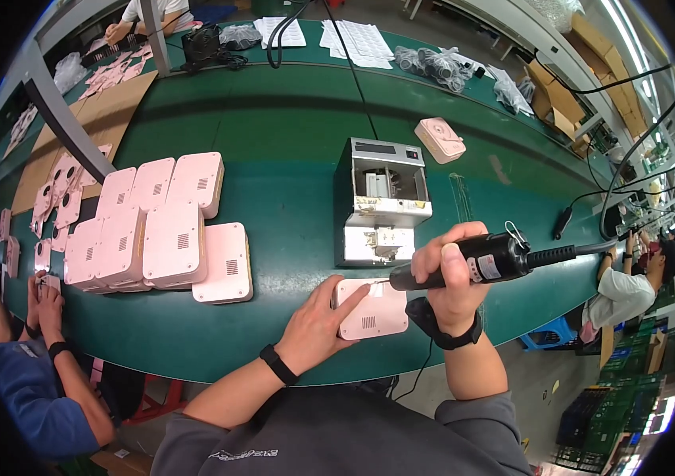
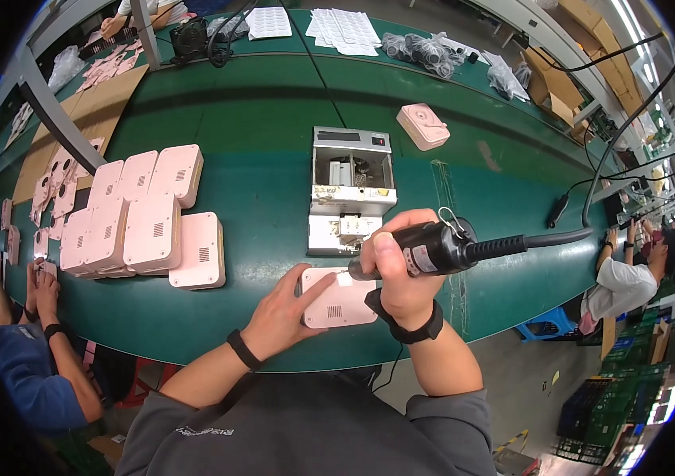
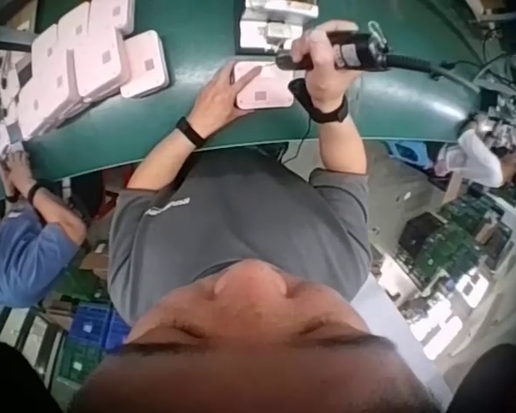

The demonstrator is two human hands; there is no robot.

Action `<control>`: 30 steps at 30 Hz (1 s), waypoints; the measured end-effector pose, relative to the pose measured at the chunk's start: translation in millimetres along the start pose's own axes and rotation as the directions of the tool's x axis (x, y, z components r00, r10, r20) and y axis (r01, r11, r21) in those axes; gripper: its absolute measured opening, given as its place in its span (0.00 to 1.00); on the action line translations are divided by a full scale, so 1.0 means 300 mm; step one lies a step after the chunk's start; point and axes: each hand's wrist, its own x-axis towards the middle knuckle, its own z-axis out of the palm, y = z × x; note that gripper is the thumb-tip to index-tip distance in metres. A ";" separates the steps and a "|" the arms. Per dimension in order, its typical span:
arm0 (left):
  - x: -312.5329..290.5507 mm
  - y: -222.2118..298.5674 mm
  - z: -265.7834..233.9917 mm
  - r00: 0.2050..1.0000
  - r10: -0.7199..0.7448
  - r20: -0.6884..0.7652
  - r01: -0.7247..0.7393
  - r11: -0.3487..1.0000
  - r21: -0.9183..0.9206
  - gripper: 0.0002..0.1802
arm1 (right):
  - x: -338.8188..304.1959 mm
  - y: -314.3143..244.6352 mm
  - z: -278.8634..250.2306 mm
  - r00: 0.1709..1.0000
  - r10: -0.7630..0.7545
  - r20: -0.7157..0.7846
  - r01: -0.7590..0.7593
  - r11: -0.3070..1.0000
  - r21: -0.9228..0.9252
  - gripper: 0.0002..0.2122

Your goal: The person picks up a pink box, places it on the table, and uses a power screwdriver to drive screws into its back. After finishing each box, they set it aside and reach for another pink box from the stack to repeat the process.

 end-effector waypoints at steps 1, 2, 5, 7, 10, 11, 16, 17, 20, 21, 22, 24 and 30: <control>0.000 0.000 0.001 1.000 0.002 -0.006 -0.002 1.000 0.001 0.50 | -0.001 0.015 -0.002 1.000 0.003 -0.007 -0.003 1.000 0.000 0.07; -0.001 0.000 0.003 1.000 0.000 -0.006 0.000 1.000 0.000 0.50 | -0.001 0.026 -0.004 1.000 0.005 -0.013 -0.005 1.000 0.000 0.07; -0.006 0.000 0.011 1.000 -0.009 -0.002 0.009 1.000 0.001 0.50 | 0.001 0.045 -0.016 1.000 0.007 -0.009 -0.007 1.000 0.020 0.07; -0.004 -0.002 0.010 1.000 -0.016 -0.006 0.016 1.000 0.000 0.49 | 0.002 0.049 -0.016 1.000 0.010 -0.004 -0.009 1.000 0.030 0.07; -0.002 -0.003 0.007 1.000 -0.022 -0.012 0.022 1.000 -0.002 0.47 | 0.006 0.046 -0.007 1.000 0.025 0.009 -0.025 0.999 0.045 0.07; -0.002 -0.002 0.008 1.000 -0.022 -0.014 0.022 1.000 -0.005 0.47 | 0.005 0.047 -0.005 1.000 0.025 0.013 -0.025 0.999 0.045 0.07; -0.007 -0.005 0.010 1.000 -0.025 -0.013 0.025 1.000 -0.008 0.47 | 0.002 0.046 -0.002 0.999 0.005 0.034 -0.007 0.999 0.043 0.07; -0.007 -0.006 0.010 1.000 -0.026 -0.010 0.026 1.000 -0.009 0.47 | 0.004 0.036 -0.001 0.999 0.011 0.032 -0.012 1.000 0.026 0.07; -0.007 -0.010 0.015 1.000 -0.005 -0.025 0.006 1.000 0.020 0.48 | 0.026 -0.010 0.005 1.000 -0.024 0.016 0.023 0.999 0.038 0.07; -0.010 -0.009 0.017 1.000 0.005 -0.030 -0.004 0.999 0.032 0.48 | 0.040 -0.028 0.007 0.998 -0.061 -0.004 0.061 0.996 0.063 0.07; -0.010 -0.007 0.016 1.000 0.003 -0.030 -0.002 0.999 0.034 0.48 | 0.051 -0.035 0.011 0.995 -0.098 -0.024 0.099 0.991 0.086 0.06; 0.006 0.000 0.013 1.000 -0.007 0.007 0.007 1.000 0.012 0.48 | 0.083 -0.014 0.018 0.995 -0.098 -0.035 0.100 0.994 0.035 0.07; 0.006 0.001 0.030 0.999 0.034 -0.003 -0.034 0.999 0.031 0.48 | 0.092 -0.005 0.021 1.000 -0.023 0.013 0.024 0.997 -0.072 0.09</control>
